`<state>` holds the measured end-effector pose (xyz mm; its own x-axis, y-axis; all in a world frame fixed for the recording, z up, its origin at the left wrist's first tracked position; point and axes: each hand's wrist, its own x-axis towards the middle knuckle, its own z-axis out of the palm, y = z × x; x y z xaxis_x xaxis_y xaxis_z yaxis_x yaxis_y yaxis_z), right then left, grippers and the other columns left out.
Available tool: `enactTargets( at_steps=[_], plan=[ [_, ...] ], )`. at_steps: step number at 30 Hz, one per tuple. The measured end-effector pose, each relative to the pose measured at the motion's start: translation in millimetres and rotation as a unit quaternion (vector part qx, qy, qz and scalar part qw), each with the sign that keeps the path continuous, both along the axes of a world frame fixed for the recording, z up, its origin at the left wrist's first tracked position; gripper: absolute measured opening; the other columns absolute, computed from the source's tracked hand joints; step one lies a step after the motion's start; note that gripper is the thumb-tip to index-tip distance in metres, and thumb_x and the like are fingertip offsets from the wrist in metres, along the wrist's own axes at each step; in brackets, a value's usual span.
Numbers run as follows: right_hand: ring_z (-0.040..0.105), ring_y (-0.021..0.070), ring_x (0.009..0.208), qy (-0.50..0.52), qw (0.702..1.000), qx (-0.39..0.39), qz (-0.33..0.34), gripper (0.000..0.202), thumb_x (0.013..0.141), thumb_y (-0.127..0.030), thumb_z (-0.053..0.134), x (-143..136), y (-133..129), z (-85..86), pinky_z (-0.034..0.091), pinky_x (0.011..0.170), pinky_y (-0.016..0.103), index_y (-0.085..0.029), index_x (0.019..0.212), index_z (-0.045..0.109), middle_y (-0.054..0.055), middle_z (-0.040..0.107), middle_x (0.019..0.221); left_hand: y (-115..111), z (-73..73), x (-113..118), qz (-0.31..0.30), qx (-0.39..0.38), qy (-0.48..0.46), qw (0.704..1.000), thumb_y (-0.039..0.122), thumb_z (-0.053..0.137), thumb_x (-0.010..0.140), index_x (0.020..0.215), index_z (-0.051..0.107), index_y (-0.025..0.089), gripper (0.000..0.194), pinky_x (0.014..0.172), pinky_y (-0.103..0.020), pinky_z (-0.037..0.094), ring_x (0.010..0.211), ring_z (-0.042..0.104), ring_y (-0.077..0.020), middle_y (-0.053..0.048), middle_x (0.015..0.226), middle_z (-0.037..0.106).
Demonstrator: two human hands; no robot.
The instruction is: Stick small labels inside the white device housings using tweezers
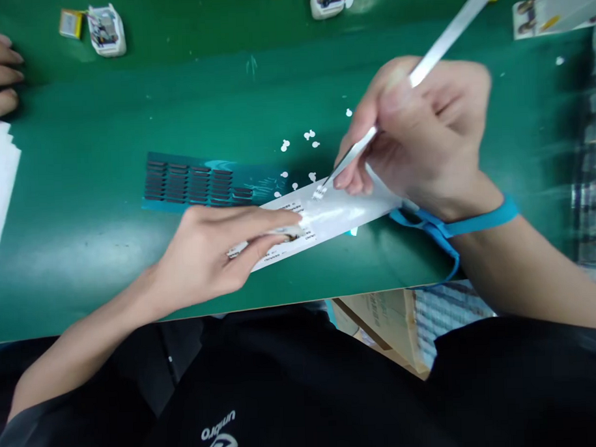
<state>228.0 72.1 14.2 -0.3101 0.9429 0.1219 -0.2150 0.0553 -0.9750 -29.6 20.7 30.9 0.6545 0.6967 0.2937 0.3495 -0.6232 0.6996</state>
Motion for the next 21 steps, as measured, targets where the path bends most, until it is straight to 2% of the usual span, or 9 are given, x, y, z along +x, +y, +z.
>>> enactTargets(
  at_steps=[2,5,7,10,13,18,21],
  plan=[
    [0.067,0.0137,0.046,0.034,0.996,0.004,-0.081,0.031,0.1,-0.044,0.083,-9,-8,0.9,0.039,0.032,0.025,-0.023,0.078,0.074,0.001,0.078,0.065,2,5.4,0,0.053,-0.069,-0.026,0.996,0.015,0.071,0.106,0.12,0.08,0.021,0.018,0.078,-0.022,0.068,0.088,0.085,-0.0153,-0.002,0.116,0.088],
    [0.069,0.0142,0.047,0.033,0.991,0.02,-0.128,0.032,0.098,-0.045,0.085,-20,-18,2.3,0.045,0.036,0.025,-0.024,0.077,0.073,0.0,0.074,0.06,2,8.4,2,0.068,-0.203,-0.051,0.976,0.017,0.068,0.105,0.125,0.077,0.02,0.022,0.069,-0.027,0.067,0.085,0.083,-0.0176,-0.006,0.119,0.086],
    [0.071,0.0144,0.05,0.024,0.993,0.027,-0.112,0.032,0.1,-0.046,0.082,-24,-24,2.8,0.049,0.039,0.023,-0.023,0.078,0.074,0.0,0.075,0.061,1,6.6,3,0.046,-0.27,-0.062,0.96,0.016,0.067,0.102,0.134,0.069,0.017,0.033,0.066,-0.029,0.067,0.088,0.081,-0.0202,-0.008,0.114,0.083],
    [0.071,0.0127,0.048,0.018,0.995,0.046,-0.088,0.033,0.109,-0.039,0.071,-29,-33,1.5,0.047,0.037,0.022,-0.021,0.082,0.074,0.001,0.076,0.063,-1,2.1,4,0.014,-0.319,-0.069,0.945,0.014,0.066,0.1,0.139,0.059,0.019,0.04,0.063,-0.028,0.065,0.083,0.079,-0.019,-0.005,0.101,0.08],
    [0.073,0.0123,0.05,-0.002,0.996,0.06,-0.059,0.029,0.112,-0.03,0.066,-31,-41,-1.6,0.052,0.041,0.021,-0.019,0.087,0.075,0.0,0.077,0.067,-2,0.6,7,0.006,-0.368,-0.096,0.925,0.012,0.067,0.1,0.126,0.061,0.021,0.028,0.065,-0.027,0.067,0.077,0.079,-0.0163,-0.003,0.097,0.079],
    [0.071,0.0114,0.047,-0.008,0.997,0.056,-0.05,0.024,0.109,-0.03,0.071,-33,-45,-2.1,0.054,0.042,0.02,-0.018,0.088,0.075,0.0,0.077,0.066,-1,5.8,12,0.011,-0.485,-0.162,0.859,0.008,0.074,0.094,0.113,0.067,0.018,0.023,0.065,-0.023,0.07,0.068,0.08,-0.0137,0.002,0.082,0.077],
    [0.07,0.0104,0.045,0.009,0.999,0.036,-0.038,0.028,0.107,-0.034,0.074,-34,-43,0.5,0.054,0.042,0.018,-0.018,0.084,0.072,-0.001,0.076,0.064,-1,8.3,12,0.007,-0.496,-0.166,0.852,0.007,0.074,0.095,0.111,0.069,0.018,0.02,0.065,-0.022,0.071,0.069,0.081,-0.0139,0.001,0.083,0.079]
  ],
)
